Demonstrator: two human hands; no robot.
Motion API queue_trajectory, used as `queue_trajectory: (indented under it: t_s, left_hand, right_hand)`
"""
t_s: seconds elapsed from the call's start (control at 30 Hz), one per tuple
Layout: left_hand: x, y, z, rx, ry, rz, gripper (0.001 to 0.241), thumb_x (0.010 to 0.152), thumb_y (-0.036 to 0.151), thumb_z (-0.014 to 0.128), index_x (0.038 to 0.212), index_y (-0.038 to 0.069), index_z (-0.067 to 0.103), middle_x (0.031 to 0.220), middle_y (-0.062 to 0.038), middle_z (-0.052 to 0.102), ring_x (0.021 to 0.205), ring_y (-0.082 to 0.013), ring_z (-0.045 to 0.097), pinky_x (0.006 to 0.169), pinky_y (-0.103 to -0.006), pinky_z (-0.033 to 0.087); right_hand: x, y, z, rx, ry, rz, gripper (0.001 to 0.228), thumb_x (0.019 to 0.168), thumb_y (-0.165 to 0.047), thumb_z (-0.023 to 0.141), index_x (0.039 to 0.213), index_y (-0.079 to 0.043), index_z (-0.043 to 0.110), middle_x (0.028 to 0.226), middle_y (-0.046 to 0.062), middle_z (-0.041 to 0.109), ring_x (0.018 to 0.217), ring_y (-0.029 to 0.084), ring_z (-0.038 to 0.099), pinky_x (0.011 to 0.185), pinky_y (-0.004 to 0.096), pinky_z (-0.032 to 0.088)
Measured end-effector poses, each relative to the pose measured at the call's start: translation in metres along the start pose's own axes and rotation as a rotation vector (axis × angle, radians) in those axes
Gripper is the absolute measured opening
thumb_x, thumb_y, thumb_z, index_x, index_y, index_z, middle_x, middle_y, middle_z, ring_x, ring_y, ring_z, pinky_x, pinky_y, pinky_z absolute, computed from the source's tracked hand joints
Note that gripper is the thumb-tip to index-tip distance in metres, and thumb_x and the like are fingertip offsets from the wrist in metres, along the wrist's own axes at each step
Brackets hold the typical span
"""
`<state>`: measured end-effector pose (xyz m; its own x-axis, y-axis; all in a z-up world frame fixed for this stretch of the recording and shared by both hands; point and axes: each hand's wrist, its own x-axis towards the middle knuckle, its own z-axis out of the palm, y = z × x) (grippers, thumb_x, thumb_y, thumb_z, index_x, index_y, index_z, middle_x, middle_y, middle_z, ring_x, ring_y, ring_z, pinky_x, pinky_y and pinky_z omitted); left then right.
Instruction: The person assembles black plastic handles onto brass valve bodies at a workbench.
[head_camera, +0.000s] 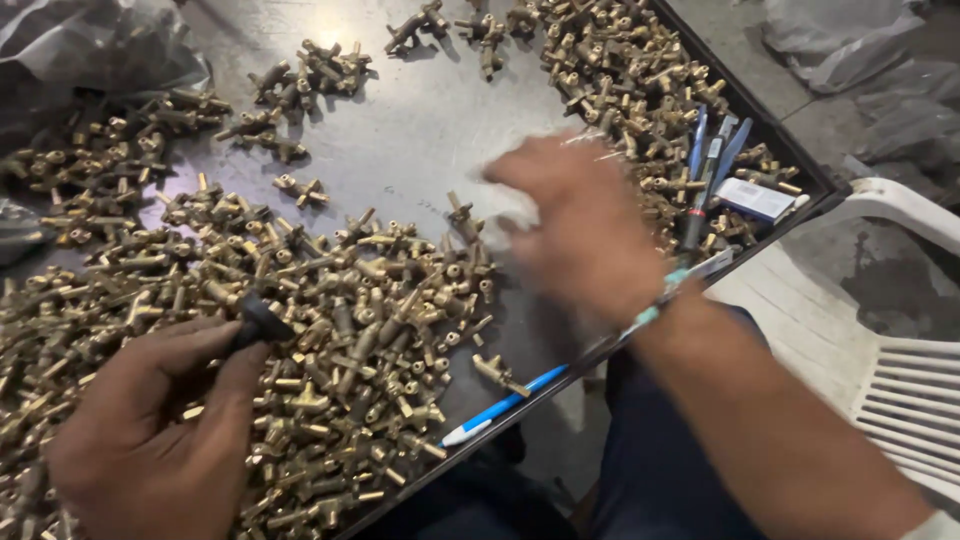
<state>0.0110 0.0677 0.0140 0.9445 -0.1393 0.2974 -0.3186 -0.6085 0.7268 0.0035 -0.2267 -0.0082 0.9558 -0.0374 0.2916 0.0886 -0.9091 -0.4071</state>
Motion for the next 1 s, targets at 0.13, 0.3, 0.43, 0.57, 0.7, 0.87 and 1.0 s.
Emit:
queue_trajectory:
  t_s: [0.13,0.3,0.43,0.57,0.7,0.87,1.0]
  left_hand:
    - [-0.005,-0.008,0.004,-0.049,0.005,0.061,0.018,0.09,-0.003,0.078,0.107,-0.001,0.071,0.105,-0.013,0.074,0.097,-0.016,0.074,0.085,-0.0268,0.06]
    - [-0.004,0.003,0.011,-0.004,-0.055,0.166,0.022,0.087,0.001,0.081,0.108,0.002,0.073,0.104,-0.012,0.076,0.095,-0.0169,0.075,0.077,-0.0261,0.059]
    - [-0.007,0.004,0.014,-0.083,-0.081,0.173,0.022,0.087,0.003,0.08,0.108,0.003,0.073,0.104,-0.01,0.076,0.092,-0.0164,0.075,0.08,-0.0267,0.06]
    - [-0.009,0.009,0.024,-0.096,-0.096,0.201,0.02,0.085,0.002,0.081,0.104,0.004,0.073,0.103,-0.009,0.076,0.091,-0.0167,0.076,0.08,-0.0275,0.061]
    - [-0.008,0.018,0.031,-0.145,-0.137,0.245,0.02,0.083,0.002,0.081,0.102,0.003,0.072,0.101,-0.009,0.076,0.088,-0.0165,0.077,0.076,-0.0273,0.061]
    - [-0.005,0.029,0.036,-0.173,-0.141,0.254,0.021,0.083,0.001,0.081,0.102,0.004,0.072,0.102,-0.009,0.077,0.091,-0.0173,0.077,0.077,-0.0279,0.061]
    - [0.001,0.03,0.038,-0.235,-0.129,0.255,0.021,0.085,0.002,0.082,0.103,0.005,0.072,0.1,-0.008,0.077,0.089,-0.0149,0.076,0.076,-0.0266,0.061]
  right_hand:
    - [-0.006,0.044,-0.022,-0.378,-0.134,0.233,0.028,0.078,-0.034,0.085,0.098,-0.016,0.079,0.096,0.009,0.075,0.097,0.031,0.068,0.089,0.05,0.049]
    - [-0.01,0.068,-0.012,-0.416,-0.258,0.386,0.028,0.071,-0.032,0.086,0.096,-0.021,0.08,0.091,0.009,0.075,0.095,0.032,0.07,0.086,0.049,0.052]
    - [-0.013,0.059,-0.003,-0.395,-0.275,0.384,0.022,0.075,-0.029,0.083,0.096,-0.022,0.08,0.092,0.008,0.076,0.095,0.031,0.071,0.087,0.047,0.054]
    - [-0.02,0.044,0.012,-0.362,-0.071,0.176,0.019,0.074,-0.032,0.084,0.085,-0.019,0.077,0.091,0.01,0.073,0.093,0.034,0.068,0.081,0.049,0.052]
    - [-0.016,0.026,0.017,-0.276,-0.178,0.159,0.026,0.075,-0.031,0.084,0.09,-0.014,0.072,0.09,0.01,0.073,0.091,0.036,0.069,0.08,0.052,0.051]
    - [-0.011,0.028,0.01,0.011,-0.181,0.339,0.02,0.085,-0.027,0.078,0.096,-0.013,0.07,0.086,0.008,0.073,0.081,0.027,0.069,0.075,0.044,0.054]
    - [-0.009,0.037,0.023,1.516,-0.207,0.561,0.018,0.094,-0.013,0.066,0.111,-0.007,0.062,0.086,0.001,0.067,0.071,0.009,0.063,0.066,0.027,0.055]
